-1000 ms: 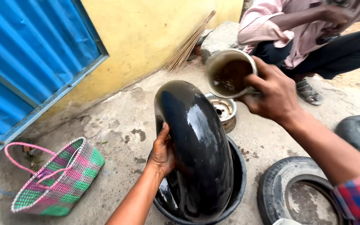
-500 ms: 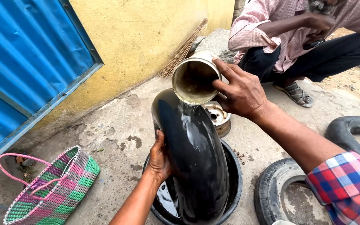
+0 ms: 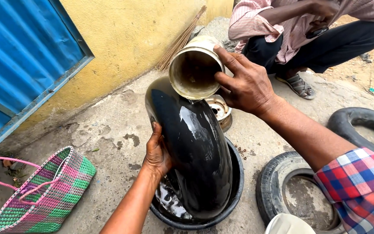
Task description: Checking a bicycle or small vehicle tire tube for leaks using a water bucket and applying a repair patch.
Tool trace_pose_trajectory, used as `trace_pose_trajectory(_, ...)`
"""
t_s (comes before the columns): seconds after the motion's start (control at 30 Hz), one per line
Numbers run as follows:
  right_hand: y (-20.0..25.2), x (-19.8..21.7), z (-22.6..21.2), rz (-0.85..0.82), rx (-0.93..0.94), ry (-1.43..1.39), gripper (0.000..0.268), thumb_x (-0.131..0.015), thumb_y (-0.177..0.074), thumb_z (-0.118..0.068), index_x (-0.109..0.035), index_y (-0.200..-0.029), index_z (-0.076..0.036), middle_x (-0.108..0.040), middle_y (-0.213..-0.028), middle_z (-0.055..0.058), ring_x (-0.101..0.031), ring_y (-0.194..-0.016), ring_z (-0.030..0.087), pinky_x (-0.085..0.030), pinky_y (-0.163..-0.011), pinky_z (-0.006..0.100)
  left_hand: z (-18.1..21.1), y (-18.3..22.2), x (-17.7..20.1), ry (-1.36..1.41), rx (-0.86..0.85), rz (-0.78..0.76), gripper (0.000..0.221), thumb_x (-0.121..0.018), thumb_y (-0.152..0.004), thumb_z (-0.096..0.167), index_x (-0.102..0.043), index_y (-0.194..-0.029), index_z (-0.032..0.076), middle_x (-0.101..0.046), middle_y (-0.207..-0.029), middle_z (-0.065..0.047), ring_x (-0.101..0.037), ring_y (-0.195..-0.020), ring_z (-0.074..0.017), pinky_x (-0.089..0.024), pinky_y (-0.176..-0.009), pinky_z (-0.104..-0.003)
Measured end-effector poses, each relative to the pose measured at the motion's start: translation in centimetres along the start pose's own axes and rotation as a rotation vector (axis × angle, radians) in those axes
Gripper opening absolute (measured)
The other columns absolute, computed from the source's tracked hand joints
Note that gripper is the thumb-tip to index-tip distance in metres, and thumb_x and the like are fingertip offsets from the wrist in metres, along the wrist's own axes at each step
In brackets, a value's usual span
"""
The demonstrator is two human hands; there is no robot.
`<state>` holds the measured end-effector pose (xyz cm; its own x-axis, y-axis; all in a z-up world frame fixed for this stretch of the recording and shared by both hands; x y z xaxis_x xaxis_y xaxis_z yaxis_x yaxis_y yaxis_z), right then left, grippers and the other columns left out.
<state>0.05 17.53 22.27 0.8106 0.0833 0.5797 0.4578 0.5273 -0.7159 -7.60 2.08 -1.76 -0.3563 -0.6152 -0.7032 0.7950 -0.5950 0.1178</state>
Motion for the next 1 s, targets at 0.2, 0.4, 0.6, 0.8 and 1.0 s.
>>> trace_pose_trajectory(0.2,-0.3,1.0,-0.2,0.005,0.002,-0.03,0.034,-0.087,-0.075,-0.026,-0.066,-0.095,-0.008,-0.051,-0.153,0.021,-0.065,-0.122,0.036,-0.06,-0.089,0.042,0.4,0.4,-1.1,0.006,0.03,0.007,0.11,-0.064,-0.066,0.082,-0.05,-0.146,0.009,-0.062,-0.138,-0.017,-0.057,-0.131,-0.0357,-0.049,-0.105,-0.06)
trace_pose_trajectory(0.4,0.1,0.9,-0.1,0.011,0.004,-0.012,0.032,-0.087,-0.076,-0.022,-0.065,-0.094,-0.008,-0.051,-0.154,0.019,-0.065,-0.125,0.035,-0.061,-0.092,0.042,-0.2,0.2,-0.3,-0.053,0.005,0.039,0.11,-0.065,-0.066,0.082,-0.05,-0.146,0.009,-0.061,-0.14,-0.016,-0.057,-0.132,-0.0341,-0.049,-0.108,-0.059)
trace_pose_trajectory(0.6,0.3,0.9,-0.3,0.006,-0.002,-0.019,0.033,-0.088,-0.076,-0.023,-0.065,-0.095,-0.008,-0.052,-0.153,0.019,-0.064,-0.127,0.035,-0.061,-0.092,0.041,-1.3,0.2,-0.3,-0.03,0.055,0.054,0.111,-0.064,-0.065,0.083,-0.051,-0.146,0.008,-0.062,-0.139,-0.016,-0.058,-0.131,-0.0332,-0.05,-0.105,-0.059)
trace_pose_trajectory(0.8,0.2,0.8,-0.4,-0.004,0.004,-0.026,0.038,-0.089,-0.073,-0.028,-0.064,-0.094,-0.008,-0.052,-0.153,0.019,-0.064,-0.126,0.035,-0.061,-0.091,0.041,-1.1,0.2,-0.3,-0.039,0.024,0.046,0.109,-0.066,-0.066,0.082,-0.05,-0.146,0.01,-0.061,-0.14,-0.015,-0.056,-0.132,-0.0336,-0.048,-0.108,-0.059)
trace_pose_trajectory(1.0,0.0,0.9,-0.8,0.034,0.016,-0.01,0.035,-0.087,-0.077,-0.027,-0.063,-0.093,-0.009,-0.051,-0.152,0.019,-0.064,-0.125,0.035,-0.06,-0.093,0.041,-2.0,-0.3,1.0,-0.085,0.065,0.114,0.113,-0.061,-0.062,0.085,-0.05,-0.147,0.012,-0.064,-0.138,-0.015,-0.056,-0.134,-0.0343,-0.047,-0.107,-0.061)
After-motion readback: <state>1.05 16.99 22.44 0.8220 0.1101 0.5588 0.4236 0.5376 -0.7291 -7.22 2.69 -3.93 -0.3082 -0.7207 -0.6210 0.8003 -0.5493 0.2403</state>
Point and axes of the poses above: each hand's wrist, its own y-axis away from the middle knuckle, its own x-axis out of the back of the hand, z = x × y, the point moved 10 cm from there along -y, towards the middle knuckle
